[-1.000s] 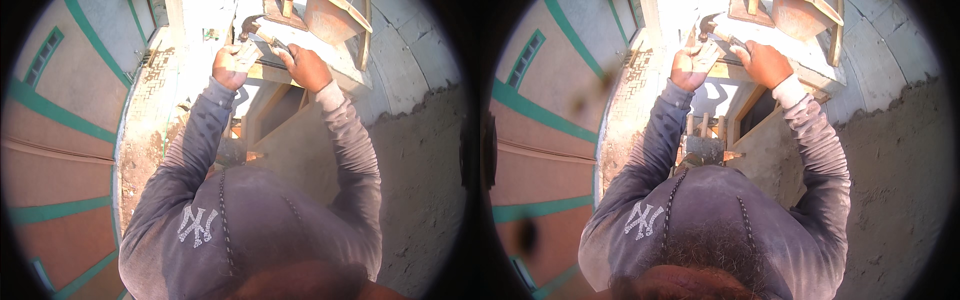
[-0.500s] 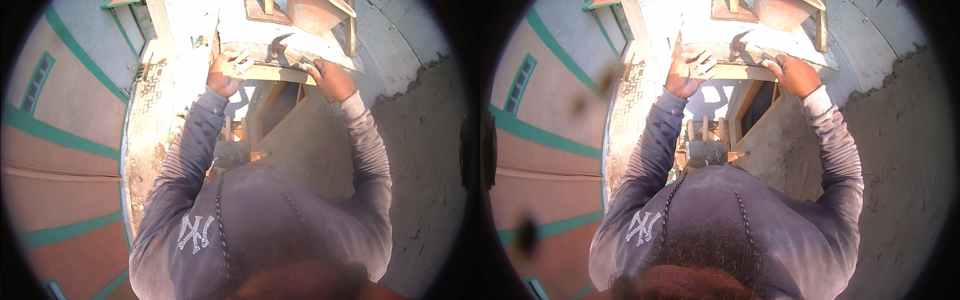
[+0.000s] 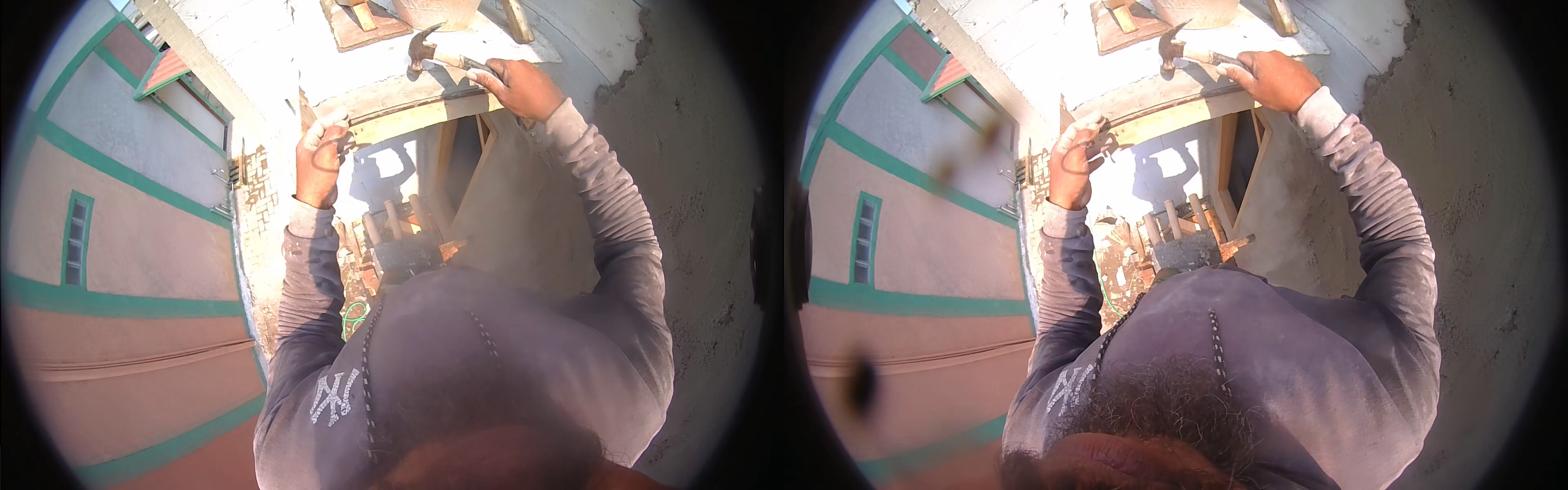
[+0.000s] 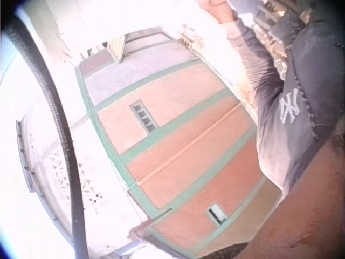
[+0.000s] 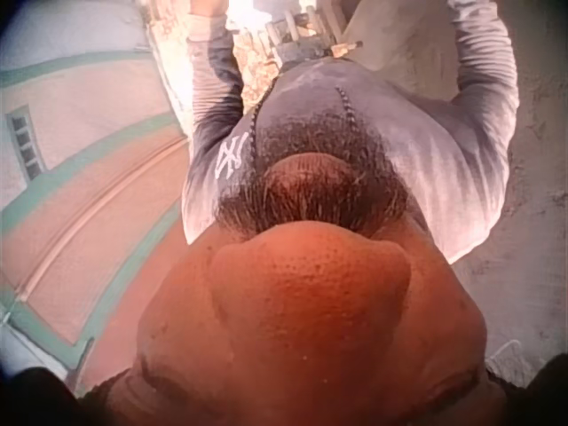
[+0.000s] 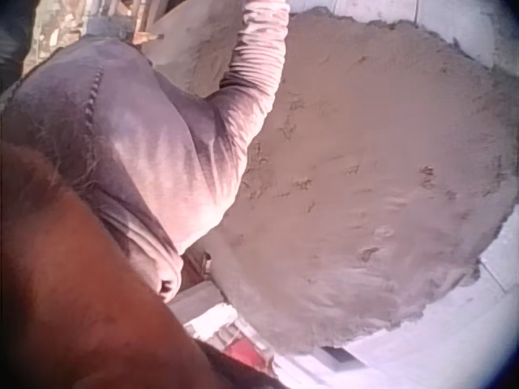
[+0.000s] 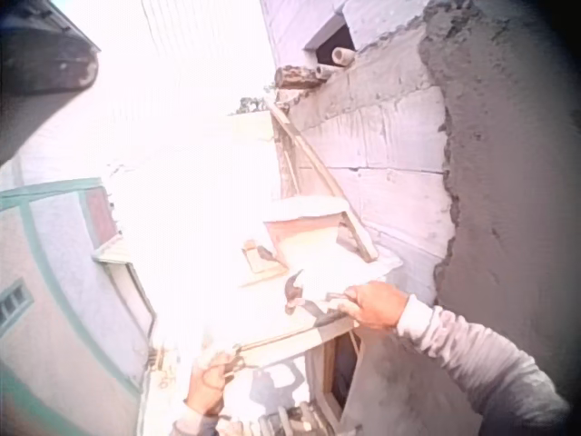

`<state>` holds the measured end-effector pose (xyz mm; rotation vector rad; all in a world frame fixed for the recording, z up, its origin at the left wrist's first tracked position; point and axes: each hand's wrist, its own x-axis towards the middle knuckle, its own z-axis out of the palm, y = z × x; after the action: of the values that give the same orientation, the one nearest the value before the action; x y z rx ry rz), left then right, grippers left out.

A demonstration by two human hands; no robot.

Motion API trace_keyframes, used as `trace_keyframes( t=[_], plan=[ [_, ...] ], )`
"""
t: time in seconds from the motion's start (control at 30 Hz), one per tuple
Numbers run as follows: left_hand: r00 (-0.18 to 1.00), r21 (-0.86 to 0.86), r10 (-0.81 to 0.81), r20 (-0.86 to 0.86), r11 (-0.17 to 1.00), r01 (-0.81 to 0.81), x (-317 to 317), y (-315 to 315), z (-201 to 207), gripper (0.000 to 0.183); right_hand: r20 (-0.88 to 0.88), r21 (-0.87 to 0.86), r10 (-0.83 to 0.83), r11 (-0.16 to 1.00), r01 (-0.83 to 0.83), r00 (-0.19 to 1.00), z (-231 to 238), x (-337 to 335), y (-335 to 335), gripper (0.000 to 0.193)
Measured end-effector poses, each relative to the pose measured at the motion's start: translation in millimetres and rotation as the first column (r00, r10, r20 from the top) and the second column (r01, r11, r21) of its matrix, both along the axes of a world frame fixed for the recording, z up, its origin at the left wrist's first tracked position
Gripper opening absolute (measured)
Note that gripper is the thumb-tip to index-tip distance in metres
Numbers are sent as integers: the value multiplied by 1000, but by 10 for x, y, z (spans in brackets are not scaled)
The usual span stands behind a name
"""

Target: The person secures wooden molding pieces around a doorway using a hammer and nails, then fits a large concrete slab into place above the opening.

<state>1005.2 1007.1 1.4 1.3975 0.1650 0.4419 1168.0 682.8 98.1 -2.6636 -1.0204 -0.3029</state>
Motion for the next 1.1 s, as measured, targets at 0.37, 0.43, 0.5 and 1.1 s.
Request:
trace_keyframes(
  t=[0.37, 0.43, 0.5, 1.1],
  plan=[
    [927, 830, -99, 361, 487, -271, 636, -154, 434, 37, 6, 165, -100, 981, 98, 995, -297, -50, -305, 47],
    [884, 903, -198, 425, 170, -396, 861, -205, 462, 41, -9, 107, -127, 986, 127, 992, -357, -23, -300, 47],
    [921, 939, -191, 339, 14, -343, 1016, -226, 328, 56, -45, 56, -130, 990, 133, 990, -495, -24, -321, 48],
    [956, 882, -281, 81, -426, -200, 1241, -600, -375, 83, -6, 290, -364, 891, 350, 932, -663, -79, -869, 56]
  ],
)
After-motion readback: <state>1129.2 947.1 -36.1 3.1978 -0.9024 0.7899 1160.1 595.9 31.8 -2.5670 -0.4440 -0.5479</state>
